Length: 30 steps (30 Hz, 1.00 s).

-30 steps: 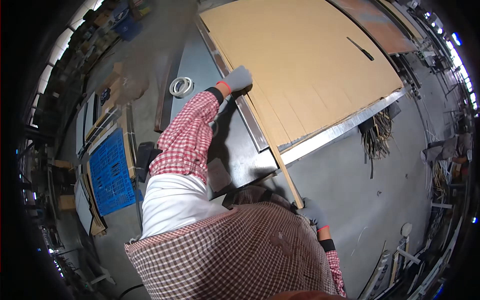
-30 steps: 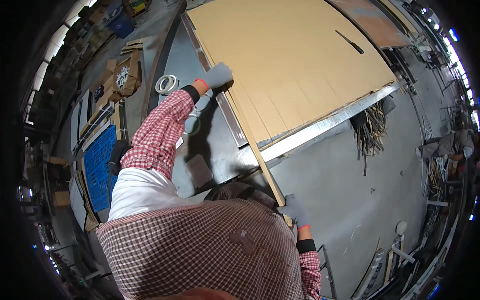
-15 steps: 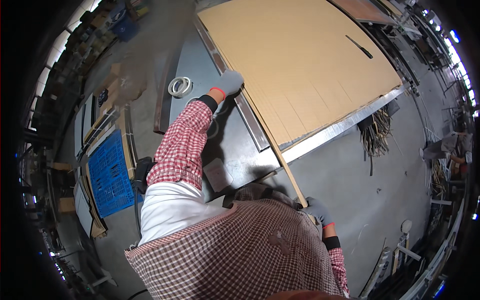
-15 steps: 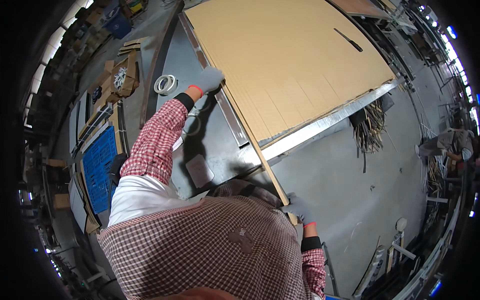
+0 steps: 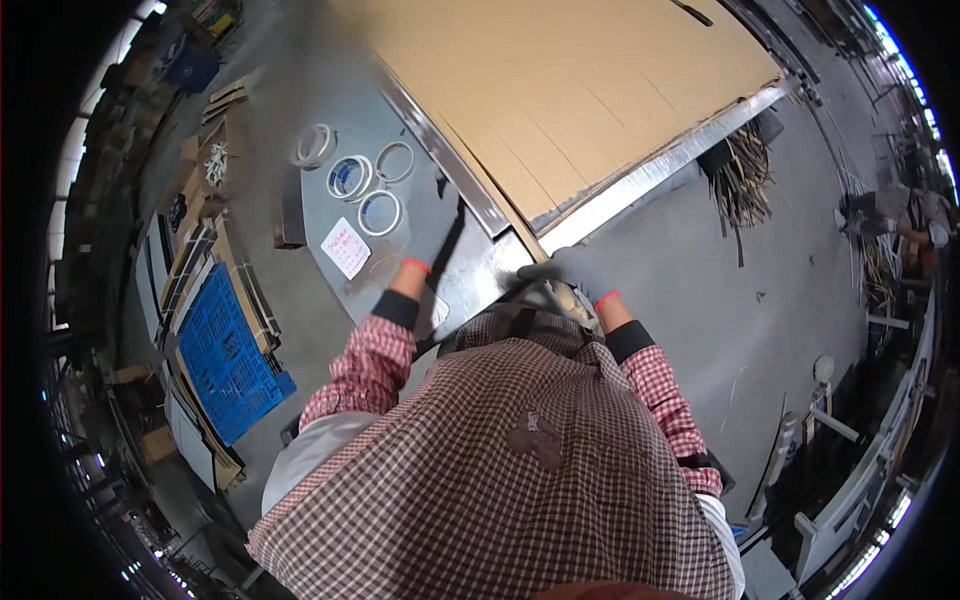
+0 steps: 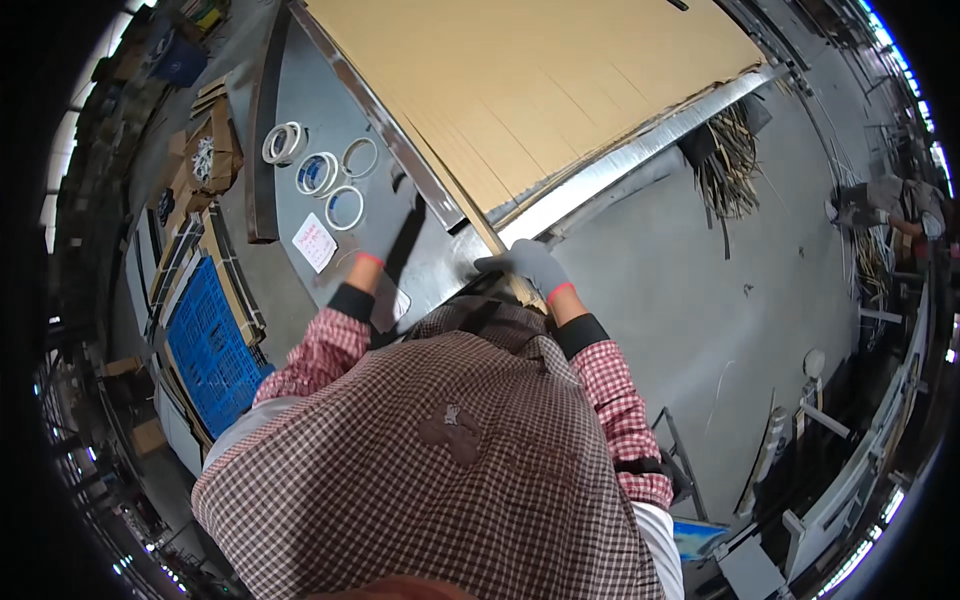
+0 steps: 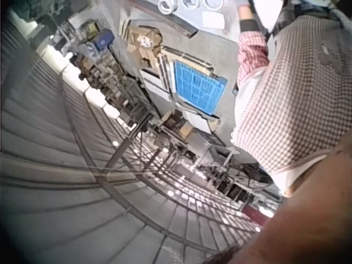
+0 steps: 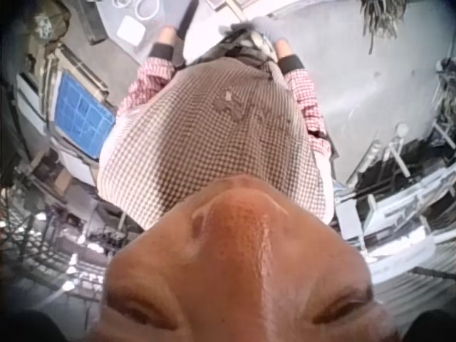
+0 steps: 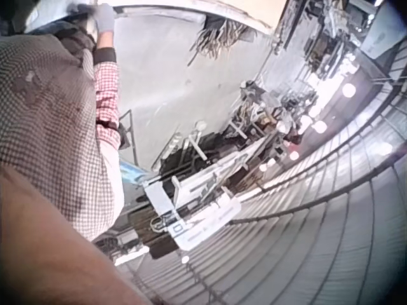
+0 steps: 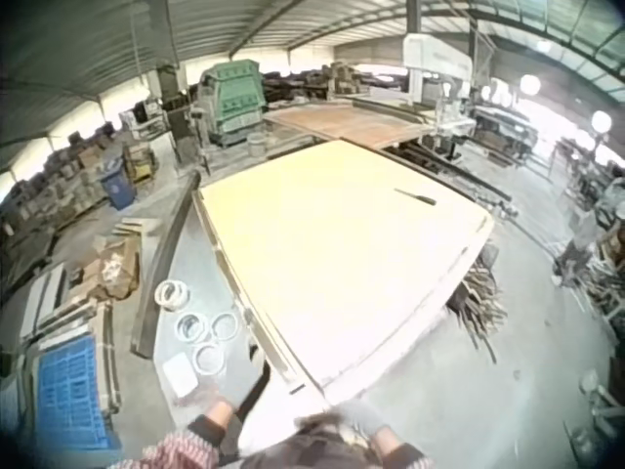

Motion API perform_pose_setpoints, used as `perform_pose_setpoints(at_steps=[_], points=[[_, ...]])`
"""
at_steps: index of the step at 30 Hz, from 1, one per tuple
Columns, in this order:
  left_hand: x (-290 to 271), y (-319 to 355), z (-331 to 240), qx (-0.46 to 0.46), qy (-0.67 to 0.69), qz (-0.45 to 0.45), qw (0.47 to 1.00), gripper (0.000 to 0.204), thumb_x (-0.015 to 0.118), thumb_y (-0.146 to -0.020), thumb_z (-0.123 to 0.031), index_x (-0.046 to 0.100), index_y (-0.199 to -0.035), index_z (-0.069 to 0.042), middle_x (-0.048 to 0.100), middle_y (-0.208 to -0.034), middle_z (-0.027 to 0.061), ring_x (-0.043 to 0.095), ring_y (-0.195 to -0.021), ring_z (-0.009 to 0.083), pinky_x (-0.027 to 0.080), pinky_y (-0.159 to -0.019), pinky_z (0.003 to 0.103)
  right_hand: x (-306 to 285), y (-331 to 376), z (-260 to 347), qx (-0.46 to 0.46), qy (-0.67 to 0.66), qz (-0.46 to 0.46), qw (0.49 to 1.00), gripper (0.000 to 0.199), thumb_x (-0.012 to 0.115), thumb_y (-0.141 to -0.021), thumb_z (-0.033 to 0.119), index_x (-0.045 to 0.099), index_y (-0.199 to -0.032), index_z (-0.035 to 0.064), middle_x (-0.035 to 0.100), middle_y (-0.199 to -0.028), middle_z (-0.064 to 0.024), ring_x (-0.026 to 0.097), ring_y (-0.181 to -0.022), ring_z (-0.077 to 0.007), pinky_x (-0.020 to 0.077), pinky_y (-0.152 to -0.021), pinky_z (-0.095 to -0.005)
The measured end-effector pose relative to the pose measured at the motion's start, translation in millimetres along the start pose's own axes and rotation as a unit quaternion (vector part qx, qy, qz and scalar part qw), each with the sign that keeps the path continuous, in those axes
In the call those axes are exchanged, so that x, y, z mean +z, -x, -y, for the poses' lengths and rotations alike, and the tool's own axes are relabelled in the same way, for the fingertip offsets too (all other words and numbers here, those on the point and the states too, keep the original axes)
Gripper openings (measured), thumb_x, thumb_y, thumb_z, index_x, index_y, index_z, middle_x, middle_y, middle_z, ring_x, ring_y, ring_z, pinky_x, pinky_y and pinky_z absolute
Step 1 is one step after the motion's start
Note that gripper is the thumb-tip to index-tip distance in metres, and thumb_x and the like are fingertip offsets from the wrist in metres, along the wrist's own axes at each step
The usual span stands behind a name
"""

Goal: Processing large panels using industrial machinery, including trimming with a knife and applying adhesive components.

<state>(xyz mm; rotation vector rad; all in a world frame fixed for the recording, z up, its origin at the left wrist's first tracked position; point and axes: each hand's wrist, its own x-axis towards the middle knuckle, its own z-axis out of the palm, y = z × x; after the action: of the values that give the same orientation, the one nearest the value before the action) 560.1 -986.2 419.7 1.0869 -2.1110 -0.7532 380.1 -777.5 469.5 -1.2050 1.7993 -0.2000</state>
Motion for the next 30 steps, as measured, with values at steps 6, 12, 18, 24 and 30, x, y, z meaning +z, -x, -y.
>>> perform_pose_setpoints(at_steps=[6,12,18,24,30], points=[[43,95,5,-0.212,0.199,0.081,0.953,0.039,0.055,-0.085,-0.021,0.055,-0.114,0.005,0.062,-0.107,0.0203,0.061,-0.100,0.0252,0.048,-0.084,0.033,29,25,-41,0.003,-0.127,-0.019,0.992,0.062,0.060,-0.085,0.052,0.061,-0.113,-0.0028,0.063,-0.097,-0.0146,0.059,-0.087,-0.0259,0.0450,-0.080,-0.0361],[29,108,-90,-0.408,0.480,0.283,0.723,0.020,0.053,-0.091,-0.024,0.048,-0.075,-0.012,0.041,-0.071,-0.0038,0.041,-0.065,0.0071,0.038,-0.062,0.025,61,52,-50,0.014,-0.380,-0.092,0.920,0.052,0.058,-0.090,0.043,0.059,-0.115,-0.0024,0.060,-0.093,-0.0055,0.051,-0.084,-0.0147,0.0433,-0.078,-0.0268],[47,117,-79,-0.131,0.338,0.264,0.894,0.022,0.056,-0.089,-0.022,0.049,-0.078,-0.005,0.048,-0.070,-0.0002,0.047,-0.060,0.0102,0.042,-0.055,0.027,69,43,-42,0.033,-0.480,-0.105,0.870,0.043,0.061,-0.089,0.037,0.063,-0.106,-0.0024,0.060,-0.078,-0.0010,0.051,-0.071,-0.0105,0.0442,-0.067,-0.0251],[52,113,-41,-0.112,0.256,0.199,0.940,0.012,0.058,-0.086,-0.010,0.052,-0.087,0.000,0.053,-0.075,0.0015,0.052,-0.064,0.0139,0.044,-0.055,0.029,48,-25,-9,0.058,-0.396,-0.176,0.899,0.039,0.066,-0.085,0.037,0.068,-0.081,-0.0017,0.059,-0.063,-0.0094,0.053,-0.057,-0.0133,0.0436,-0.056,-0.0304],[29,79,-59,-0.220,0.082,0.136,0.962,0.090,0.067,-0.076,-0.041,0.026,-0.137,0.013,0.065,-0.094,0.0250,0.064,-0.086,0.0374,0.050,-0.076,0.044,48,-30,-12,0.078,-0.305,-0.171,0.934,0.058,0.058,-0.085,0.053,0.064,-0.067,-0.0012,0.058,-0.056,-0.0108,0.056,-0.054,-0.0212,0.0411,-0.053,-0.0371]])
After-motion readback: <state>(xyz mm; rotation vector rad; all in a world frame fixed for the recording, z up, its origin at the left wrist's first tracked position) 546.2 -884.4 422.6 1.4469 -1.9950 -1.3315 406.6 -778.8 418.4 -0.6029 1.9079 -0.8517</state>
